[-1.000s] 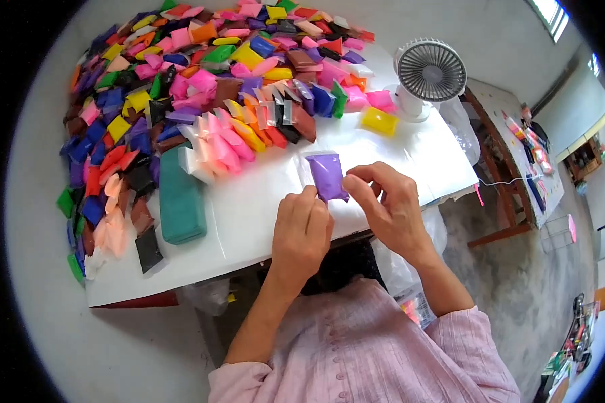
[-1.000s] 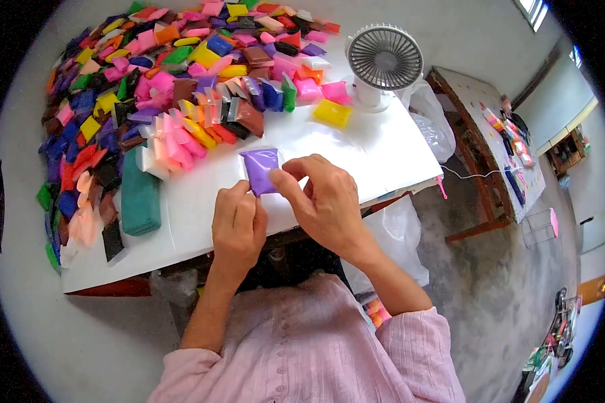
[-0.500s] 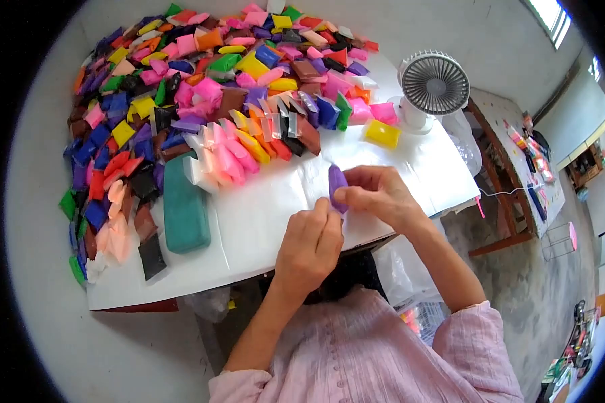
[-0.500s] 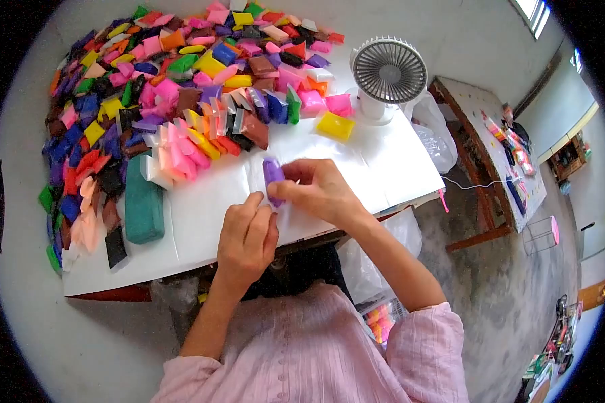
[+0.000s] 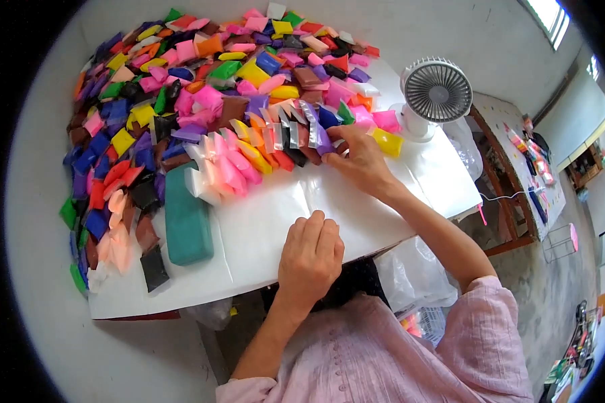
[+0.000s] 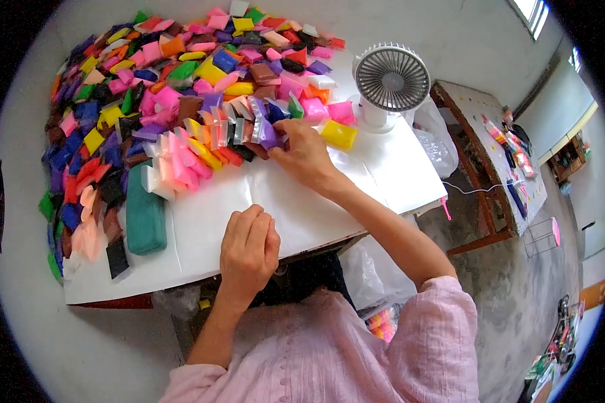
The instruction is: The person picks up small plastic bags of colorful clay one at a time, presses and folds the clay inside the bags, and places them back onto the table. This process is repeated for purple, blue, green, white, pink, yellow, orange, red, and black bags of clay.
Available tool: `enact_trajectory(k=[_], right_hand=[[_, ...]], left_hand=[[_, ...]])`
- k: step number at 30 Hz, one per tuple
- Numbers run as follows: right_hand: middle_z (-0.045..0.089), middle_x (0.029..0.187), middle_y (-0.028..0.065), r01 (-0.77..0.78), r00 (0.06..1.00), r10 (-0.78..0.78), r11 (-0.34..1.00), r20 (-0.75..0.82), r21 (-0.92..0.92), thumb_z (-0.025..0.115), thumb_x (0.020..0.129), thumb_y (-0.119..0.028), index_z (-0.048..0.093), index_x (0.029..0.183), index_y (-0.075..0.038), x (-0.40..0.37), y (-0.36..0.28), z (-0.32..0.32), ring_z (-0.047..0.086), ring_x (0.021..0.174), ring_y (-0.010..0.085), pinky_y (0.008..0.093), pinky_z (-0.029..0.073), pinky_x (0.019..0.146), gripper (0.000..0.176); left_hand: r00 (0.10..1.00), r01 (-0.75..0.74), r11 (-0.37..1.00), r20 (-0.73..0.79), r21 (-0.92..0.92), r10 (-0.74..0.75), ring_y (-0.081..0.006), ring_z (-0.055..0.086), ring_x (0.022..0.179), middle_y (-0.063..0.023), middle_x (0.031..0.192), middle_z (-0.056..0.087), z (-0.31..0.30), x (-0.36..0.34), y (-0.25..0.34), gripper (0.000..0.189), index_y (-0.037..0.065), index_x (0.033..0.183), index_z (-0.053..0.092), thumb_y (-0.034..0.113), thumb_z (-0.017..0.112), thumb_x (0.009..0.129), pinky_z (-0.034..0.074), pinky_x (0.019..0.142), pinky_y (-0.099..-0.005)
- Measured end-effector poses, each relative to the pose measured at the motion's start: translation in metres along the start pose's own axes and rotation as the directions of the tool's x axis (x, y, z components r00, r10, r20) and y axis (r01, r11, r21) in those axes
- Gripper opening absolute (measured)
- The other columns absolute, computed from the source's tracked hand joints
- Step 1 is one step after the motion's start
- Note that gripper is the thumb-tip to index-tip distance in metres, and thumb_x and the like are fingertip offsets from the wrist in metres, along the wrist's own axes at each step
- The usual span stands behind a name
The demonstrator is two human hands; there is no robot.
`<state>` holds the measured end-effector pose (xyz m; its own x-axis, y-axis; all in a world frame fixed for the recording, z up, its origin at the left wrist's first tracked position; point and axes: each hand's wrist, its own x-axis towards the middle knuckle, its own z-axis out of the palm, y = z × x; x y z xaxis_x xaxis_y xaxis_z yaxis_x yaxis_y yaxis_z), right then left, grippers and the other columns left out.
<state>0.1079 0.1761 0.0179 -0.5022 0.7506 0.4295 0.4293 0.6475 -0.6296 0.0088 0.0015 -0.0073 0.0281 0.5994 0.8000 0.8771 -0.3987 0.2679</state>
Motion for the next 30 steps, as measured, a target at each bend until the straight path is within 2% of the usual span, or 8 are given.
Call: enact_trajectory(k=[3,12,15,18,21,23,26,30], right_hand=[[0.067,0.096,0.0128,-0.017,1.000,0.018,0.997,-0.016,0.076,0.069,0.076,-0.007,0.061,0.118,0.000,-0.003,-0.001,0.005,0.063,0.078,0.0177,0.0295,0.052,0.069,0.043],[0.068,0.092,0.0106,-0.079,0.996,0.082,0.993,-0.032,0.089,0.070,0.076,-0.006,0.062,0.117,0.000,-0.004,-0.008,0.006,0.062,0.073,0.0137,0.0274,0.051,0.067,0.042],[0.068,0.091,0.0109,-0.046,0.998,0.051,0.988,-0.032,0.150,0.070,0.077,-0.006,0.061,0.118,0.000,-0.001,0.001,0.013,0.062,0.074,0.0141,0.0272,0.052,0.068,0.042],[0.067,0.095,0.0115,-0.114,0.993,0.115,0.990,-0.007,0.084,0.071,0.077,-0.007,0.059,0.120,0.002,-0.002,-0.003,0.010,0.063,0.078,0.0147,0.0273,0.052,0.070,0.045],[0.064,0.106,0.0206,-0.140,0.990,0.141,0.975,0.005,0.173,0.073,0.073,-0.012,0.058,0.116,0.006,-0.008,-0.008,0.001,0.066,0.088,0.0283,0.0358,0.051,0.079,0.049],[0.064,0.105,0.0203,-0.125,0.992,0.127,0.980,-0.003,0.152,0.074,0.074,-0.013,0.058,0.116,0.006,-0.013,-0.006,-0.003,0.065,0.087,0.0273,0.0355,0.051,0.078,0.049],[0.064,0.101,0.0191,-0.101,0.995,0.103,0.989,-0.010,0.112,0.073,0.075,-0.013,0.060,0.112,0.005,-0.022,-0.008,-0.012,0.065,0.083,0.0266,0.0356,0.051,0.076,0.044],[0.064,0.092,0.0165,-0.052,0.997,0.057,0.996,0.058,-0.075,0.071,0.077,-0.013,0.063,0.103,0.003,-0.045,-0.019,-0.028,0.063,0.075,0.0268,0.0367,0.050,0.070,0.032]], left_hand=[[1.000,0.024,0.999,0.013,-0.022,-0.024,-0.0310,0.054,0.073,-0.0172,0.093,0.058,-0.002,0.002,0.003,0.015,-0.005,0.091,0.057,-0.006,0.063,0.077,0.047,0.066,-0.0388],[0.999,0.026,1.000,0.031,-0.015,-0.025,-0.0313,0.054,0.072,-0.0169,0.090,0.058,-0.002,0.002,0.003,0.015,-0.005,0.091,0.056,-0.005,0.063,0.078,0.047,0.066,-0.0390],[0.999,0.026,1.000,0.030,0.001,-0.026,-0.0315,0.054,0.073,-0.0169,0.091,0.058,-0.001,0.001,0.004,0.015,-0.005,0.091,0.057,-0.005,0.063,0.077,0.048,0.067,-0.0391],[0.999,0.021,1.000,0.033,0.018,-0.021,-0.0315,0.055,0.075,-0.0167,0.091,0.058,-0.001,0.001,0.003,0.014,-0.005,0.090,0.057,-0.004,0.063,0.077,0.048,0.068,-0.0390],[1.000,-0.005,0.999,0.028,0.042,0.004,-0.0295,0.054,0.075,-0.0159,0.091,0.057,-0.001,0.001,0.002,0.015,-0.004,0.089,0.057,-0.002,0.063,0.076,0.048,0.068,-0.0371],[0.999,-0.050,0.996,0.000,0.079,0.050,-0.0258,0.052,0.072,-0.0144,0.089,0.055,0.001,0.001,-0.001,0.015,-0.002,0.088,0.055,0.000,0.061,0.075,0.047,0.067,-0.0336],[0.999,-0.038,0.997,-0.002,0.069,0.038,-0.0257,0.052,0.072,-0.0140,0.088,0.054,0.001,0.001,0.000,0.014,-0.002,0.086,0.055,0.000,0.061,0.074,0.047,0.067,-0.0338],[0.999,0.020,0.999,0.046,0.030,-0.021,-0.0309,0.056,0.078,-0.0159,0.092,0.057,-0.004,-0.001,0.004,0.017,-0.004,0.090,0.057,-0.002,0.064,0.075,0.049,0.071,-0.0379]])
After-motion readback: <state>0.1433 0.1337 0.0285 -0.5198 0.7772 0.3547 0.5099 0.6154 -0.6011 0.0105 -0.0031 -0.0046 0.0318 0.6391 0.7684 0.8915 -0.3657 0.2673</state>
